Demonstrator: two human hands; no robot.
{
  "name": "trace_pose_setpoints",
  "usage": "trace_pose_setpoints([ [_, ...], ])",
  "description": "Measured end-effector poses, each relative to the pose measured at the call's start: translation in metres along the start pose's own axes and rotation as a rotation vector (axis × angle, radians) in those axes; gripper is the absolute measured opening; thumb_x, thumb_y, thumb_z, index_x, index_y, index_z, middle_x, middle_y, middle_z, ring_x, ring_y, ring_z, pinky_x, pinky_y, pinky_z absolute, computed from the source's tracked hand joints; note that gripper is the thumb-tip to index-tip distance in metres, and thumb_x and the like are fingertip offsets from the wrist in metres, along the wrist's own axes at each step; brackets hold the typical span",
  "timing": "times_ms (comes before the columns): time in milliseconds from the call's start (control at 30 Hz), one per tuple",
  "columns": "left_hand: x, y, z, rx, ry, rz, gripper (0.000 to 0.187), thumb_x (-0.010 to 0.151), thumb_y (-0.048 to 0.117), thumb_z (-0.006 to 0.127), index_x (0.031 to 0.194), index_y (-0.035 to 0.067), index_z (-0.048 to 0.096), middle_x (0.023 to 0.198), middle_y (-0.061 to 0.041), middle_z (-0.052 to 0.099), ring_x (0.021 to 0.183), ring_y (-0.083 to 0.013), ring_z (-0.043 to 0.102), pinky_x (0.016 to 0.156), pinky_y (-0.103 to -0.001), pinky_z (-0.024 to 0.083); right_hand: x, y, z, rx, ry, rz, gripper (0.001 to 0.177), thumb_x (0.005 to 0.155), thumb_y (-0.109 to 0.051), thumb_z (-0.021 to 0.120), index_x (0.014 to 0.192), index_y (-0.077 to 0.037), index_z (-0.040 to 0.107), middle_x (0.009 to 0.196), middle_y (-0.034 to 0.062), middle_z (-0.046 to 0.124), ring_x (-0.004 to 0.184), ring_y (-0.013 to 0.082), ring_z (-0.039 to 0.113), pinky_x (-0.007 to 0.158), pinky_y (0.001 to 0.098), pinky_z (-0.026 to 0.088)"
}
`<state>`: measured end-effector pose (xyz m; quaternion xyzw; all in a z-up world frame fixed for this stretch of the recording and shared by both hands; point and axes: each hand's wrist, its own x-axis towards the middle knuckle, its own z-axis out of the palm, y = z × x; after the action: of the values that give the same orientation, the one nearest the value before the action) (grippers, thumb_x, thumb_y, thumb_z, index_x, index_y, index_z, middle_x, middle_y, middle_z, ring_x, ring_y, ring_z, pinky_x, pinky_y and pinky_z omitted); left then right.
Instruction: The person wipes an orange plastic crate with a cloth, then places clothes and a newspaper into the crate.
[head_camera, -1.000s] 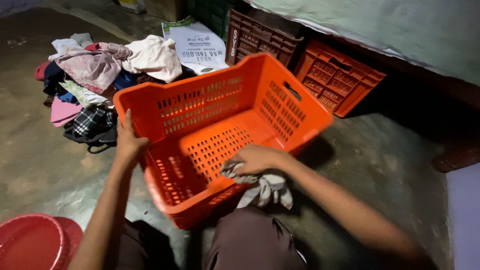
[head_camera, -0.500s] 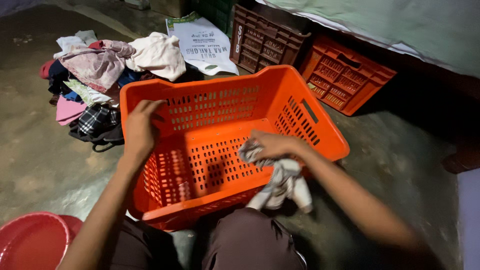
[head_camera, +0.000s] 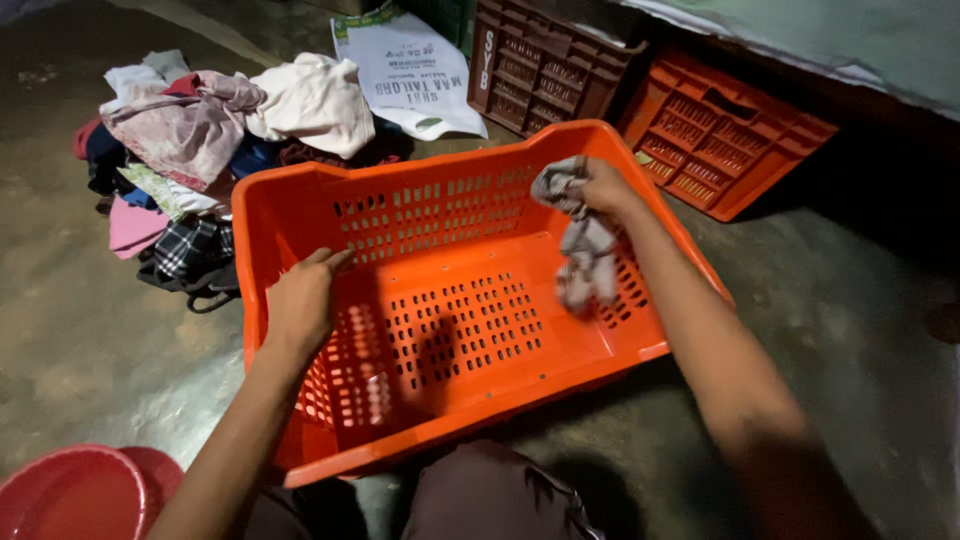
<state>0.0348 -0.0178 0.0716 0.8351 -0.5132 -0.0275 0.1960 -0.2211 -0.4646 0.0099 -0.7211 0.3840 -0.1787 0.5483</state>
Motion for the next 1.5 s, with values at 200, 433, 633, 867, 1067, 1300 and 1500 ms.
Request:
trace_pose_setpoints([
  [200, 0.012, -0.004, 0.007, -0.012, 0.149, 0.236, 0.056, 0.073, -0.005, 0.062, 0.128, 0.007, 0.063, 0.131, -0.011, 0.063, 0.111, -0.0347, 0.062, 0.089, -0.045, 0.054, 0.092, 0.143, 0.029, -0.955, -0.241, 0.085, 0.051, 0.081, -0.020, 0.080, 0.126, 0.000, 0.067, 0.118, 0.0200, 0.073, 0.103, 0.0313, 0.072, 0.086, 0.0412, 0.059],
  [433, 0.022, -0.016, 0.016, 0.060, 0.156, 0.107, 0.032, 0.085, 0.005, 0.063, 0.117, 0.009, 0.065, 0.107, -0.011, 0.065, 0.101, -0.0355, 0.064, 0.077, -0.048, 0.054, 0.109, 0.215, 0.066, -0.892, -0.203, 0.348, 0.083, 0.074, -0.028, 0.085, 0.148, -0.016, 0.048, 0.144, 0.0208, 0.059, 0.123, 0.0365, 0.065, 0.100, 0.0453, 0.056],
  [633, 0.027, -0.020, 0.024, 0.079, 0.150, 0.125, 0.015, 0.088, 0.006, 0.063, 0.103, 0.007, 0.062, 0.098, -0.011, 0.064, 0.096, -0.0349, 0.065, 0.074, -0.048, 0.055, 0.089, 0.217, 0.128, -0.942, -0.284, 0.489, 0.112, 0.084, -0.050, 0.083, 0.165, -0.025, 0.010, 0.168, 0.0210, 0.014, 0.145, 0.0459, 0.033, 0.112, 0.0627, 0.037],
  [867, 0.026, -0.022, 0.021, 0.094, 0.109, 0.121, 0.021, 0.081, 0.006, 0.064, 0.102, 0.006, 0.062, 0.096, -0.011, 0.065, 0.096, -0.0345, 0.065, 0.074, -0.049, 0.055, 0.086, 0.160, 0.247, -1.086, -0.422, 0.428, 0.113, 0.080, -0.021, 0.080, 0.167, -0.023, 0.008, 0.170, 0.0228, 0.004, 0.145, 0.0473, 0.036, 0.110, 0.0579, 0.045],
  [1067, 0.024, -0.026, 0.025, 0.122, 0.091, 0.095, 0.019, 0.082, 0.005, 0.064, 0.100, 0.006, 0.061, 0.096, -0.010, 0.066, 0.096, -0.0334, 0.066, 0.076, -0.048, 0.056, 0.059, 0.108, 0.355, -1.105, -0.496, 0.345, 0.109, 0.083, -0.010, 0.075, 0.167, -0.018, 0.005, 0.169, 0.0251, -0.007, 0.144, 0.0527, 0.035, 0.108, 0.0563, 0.049],
  [1300, 0.022, -0.032, 0.023, 0.107, 0.095, 0.117, 0.030, 0.073, 0.002, 0.065, 0.102, 0.006, 0.061, 0.101, -0.011, 0.066, 0.098, -0.0350, 0.065, 0.077, -0.048, 0.056, 0.037, 0.107, 0.445, -1.167, -0.581, -0.015, 0.092, 0.076, -0.029, 0.085, 0.156, -0.020, 0.039, 0.165, 0.0224, 0.023, 0.134, 0.0417, 0.051, 0.103, 0.0546, 0.052],
  [1500, 0.023, -0.038, 0.024, 0.133, 0.088, 0.107, 0.033, 0.075, 0.000, 0.068, 0.107, 0.007, 0.062, 0.106, -0.010, 0.067, 0.102, -0.0347, 0.065, 0.077, -0.048, 0.056, 0.032, 0.119, 0.468, -1.008, -0.663, -0.099, 0.080, 0.075, -0.028, 0.082, 0.146, -0.019, 0.048, 0.151, 0.0174, 0.038, 0.125, 0.0350, 0.057, 0.097, 0.0491, 0.054],
])
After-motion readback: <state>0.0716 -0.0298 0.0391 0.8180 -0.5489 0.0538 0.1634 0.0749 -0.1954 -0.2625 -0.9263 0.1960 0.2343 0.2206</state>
